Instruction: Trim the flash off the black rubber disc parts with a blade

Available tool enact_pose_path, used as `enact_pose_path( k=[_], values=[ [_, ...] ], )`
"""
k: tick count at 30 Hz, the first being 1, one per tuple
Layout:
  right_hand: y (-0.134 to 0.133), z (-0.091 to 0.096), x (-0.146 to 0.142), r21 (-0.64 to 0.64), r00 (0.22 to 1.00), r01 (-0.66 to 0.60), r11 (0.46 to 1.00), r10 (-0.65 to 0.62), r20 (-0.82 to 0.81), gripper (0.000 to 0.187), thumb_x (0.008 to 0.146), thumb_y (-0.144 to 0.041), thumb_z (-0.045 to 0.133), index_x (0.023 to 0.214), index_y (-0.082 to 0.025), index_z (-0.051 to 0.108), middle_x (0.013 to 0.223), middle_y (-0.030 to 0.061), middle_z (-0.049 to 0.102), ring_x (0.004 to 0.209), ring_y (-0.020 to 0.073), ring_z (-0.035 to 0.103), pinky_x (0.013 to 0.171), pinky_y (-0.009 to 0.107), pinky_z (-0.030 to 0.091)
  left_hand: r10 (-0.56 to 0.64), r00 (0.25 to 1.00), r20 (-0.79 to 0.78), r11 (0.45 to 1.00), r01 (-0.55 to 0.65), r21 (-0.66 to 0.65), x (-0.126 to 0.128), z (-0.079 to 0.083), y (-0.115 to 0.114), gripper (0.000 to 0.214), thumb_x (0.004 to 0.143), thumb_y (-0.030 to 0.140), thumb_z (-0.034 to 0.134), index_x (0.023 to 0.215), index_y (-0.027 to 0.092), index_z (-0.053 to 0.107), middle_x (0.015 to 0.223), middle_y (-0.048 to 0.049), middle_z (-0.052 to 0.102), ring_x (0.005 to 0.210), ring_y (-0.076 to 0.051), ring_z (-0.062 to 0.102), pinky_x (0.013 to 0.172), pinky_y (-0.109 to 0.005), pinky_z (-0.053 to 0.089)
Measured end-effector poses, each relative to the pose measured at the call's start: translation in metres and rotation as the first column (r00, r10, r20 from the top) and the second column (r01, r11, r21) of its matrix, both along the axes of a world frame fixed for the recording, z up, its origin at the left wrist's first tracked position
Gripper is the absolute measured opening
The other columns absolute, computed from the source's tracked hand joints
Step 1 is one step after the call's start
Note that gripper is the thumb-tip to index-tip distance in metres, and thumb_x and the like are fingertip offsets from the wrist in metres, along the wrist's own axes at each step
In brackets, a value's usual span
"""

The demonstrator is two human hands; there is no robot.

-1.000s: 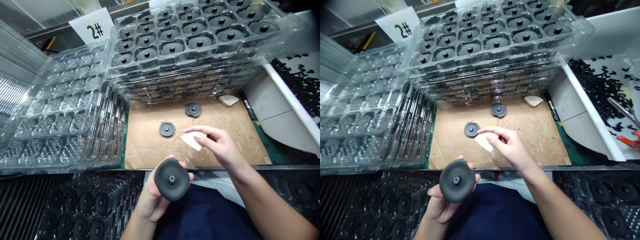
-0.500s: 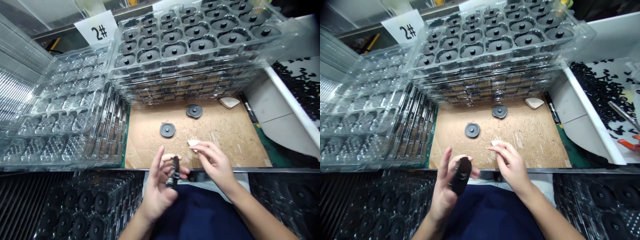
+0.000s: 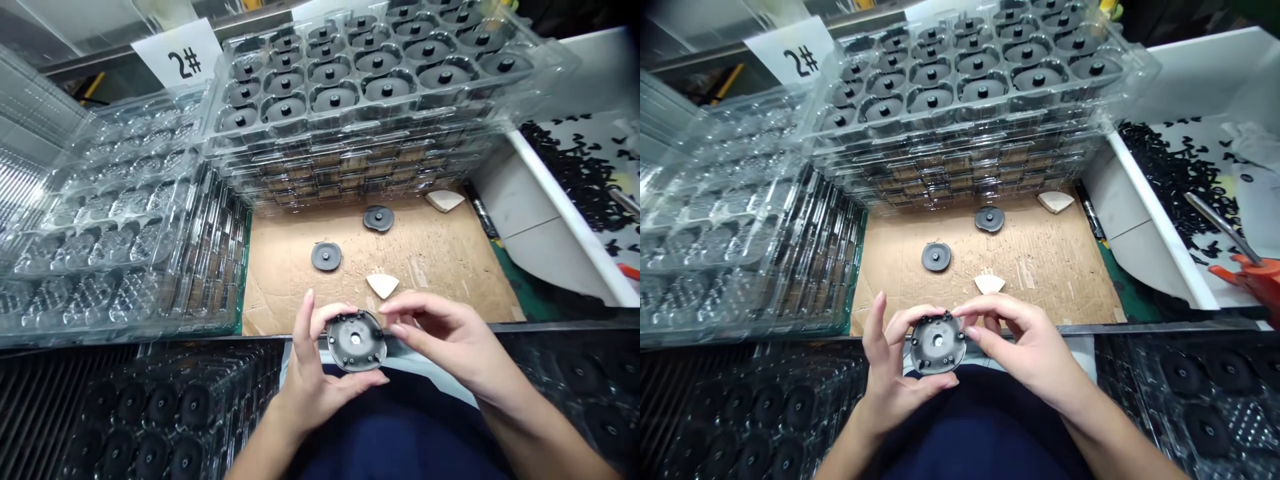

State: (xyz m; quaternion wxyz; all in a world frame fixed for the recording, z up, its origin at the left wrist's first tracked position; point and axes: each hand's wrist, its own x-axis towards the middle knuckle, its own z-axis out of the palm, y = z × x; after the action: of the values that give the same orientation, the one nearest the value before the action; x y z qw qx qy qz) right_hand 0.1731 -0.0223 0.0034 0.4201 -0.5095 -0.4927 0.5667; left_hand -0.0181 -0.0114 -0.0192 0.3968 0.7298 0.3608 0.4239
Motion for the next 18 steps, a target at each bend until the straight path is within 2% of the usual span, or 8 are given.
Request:
enact_pose_path(
  k=[3,6,10,12,15,18],
  values=[
    [0.007,0.01,0.0,-0.086,0.974,-0.223,0.971,0.22,-0.048,0.014,0.079,-0.023,0.067,0.092,-0.026,0.071,0.081,-0.0011,0.067,0.066,0.0093,0.054,0.059,0.02,0.042,0.007,0.999,0.037,0.992,-0.002,-0.127,-0.002,0.003,-0.002,0.103,0.068,0.042,0.072,0.143,0.028,0.002,0.108,-0.008,0.059,0.098,-0.021,0.06,0.091,-0.041,0.048],
    [0.013,0.014,-0.001,-0.135,0.932,-0.341,0.93,0.316,-0.176,0.014,0.077,-0.022,0.069,0.09,-0.023,0.072,0.076,-0.0022,0.067,0.065,0.0076,0.054,0.059,0.019,0.041,-0.01,0.997,0.076,0.975,0.027,-0.221,-0.003,0.004,-0.005,0.1,0.068,0.048,0.069,0.143,0.032,0.004,0.105,-0.0048,0.06,0.094,-0.021,0.061,0.089,-0.041,0.048],
    [0.017,0.015,-0.003,-0.177,0.86,-0.419,0.89,0.328,-0.391,0.016,0.074,-0.016,0.07,0.089,-0.022,0.072,0.081,-0.0024,0.069,0.072,0.0071,0.059,0.065,0.017,0.044,-0.064,0.991,0.119,0.945,0.098,-0.312,-0.005,0.004,-0.008,0.1,0.066,0.056,0.066,0.142,0.035,0.004,0.102,-0.0031,0.06,0.09,-0.021,0.061,0.087,-0.042,0.046],
    [0.017,0.014,-0.004,-0.184,0.841,-0.444,0.877,0.338,-0.422,0.013,0.073,-0.015,0.071,0.084,-0.021,0.072,0.08,-0.0024,0.069,0.071,0.0067,0.059,0.064,0.017,0.045,-0.091,0.987,0.129,0.931,0.131,-0.342,-0.005,0.002,-0.01,0.102,0.064,0.057,0.067,0.142,0.035,0.004,0.102,-0.0034,0.061,0.088,-0.021,0.062,0.087,-0.042,0.046],
    [0.012,0.013,-0.005,-0.201,0.849,-0.445,0.873,0.34,-0.404,0.004,0.073,-0.017,0.071,0.077,-0.018,0.071,0.073,-0.0022,0.067,0.066,0.0064,0.058,0.063,0.017,0.044,-0.112,0.986,0.12,0.94,0.145,-0.31,-0.005,0.0,-0.013,0.106,0.063,0.055,0.069,0.142,0.033,0.004,0.102,-0.004,0.062,0.089,-0.021,0.062,0.089,-0.043,0.045],
    [0.001,0.011,-0.004,-0.259,0.879,-0.34,0.904,0.208,-0.428,0.008,0.07,-0.014,0.073,0.077,-0.018,0.07,0.071,-0.003,0.067,0.066,0.0063,0.06,0.063,0.016,0.046,-0.097,0.989,0.115,0.967,0.121,-0.223,-0.004,-0.002,-0.015,0.104,0.065,0.047,0.072,0.142,0.031,0.006,0.107,-0.0062,0.061,0.096,-0.022,0.061,0.092,-0.043,0.046]
  ],
)
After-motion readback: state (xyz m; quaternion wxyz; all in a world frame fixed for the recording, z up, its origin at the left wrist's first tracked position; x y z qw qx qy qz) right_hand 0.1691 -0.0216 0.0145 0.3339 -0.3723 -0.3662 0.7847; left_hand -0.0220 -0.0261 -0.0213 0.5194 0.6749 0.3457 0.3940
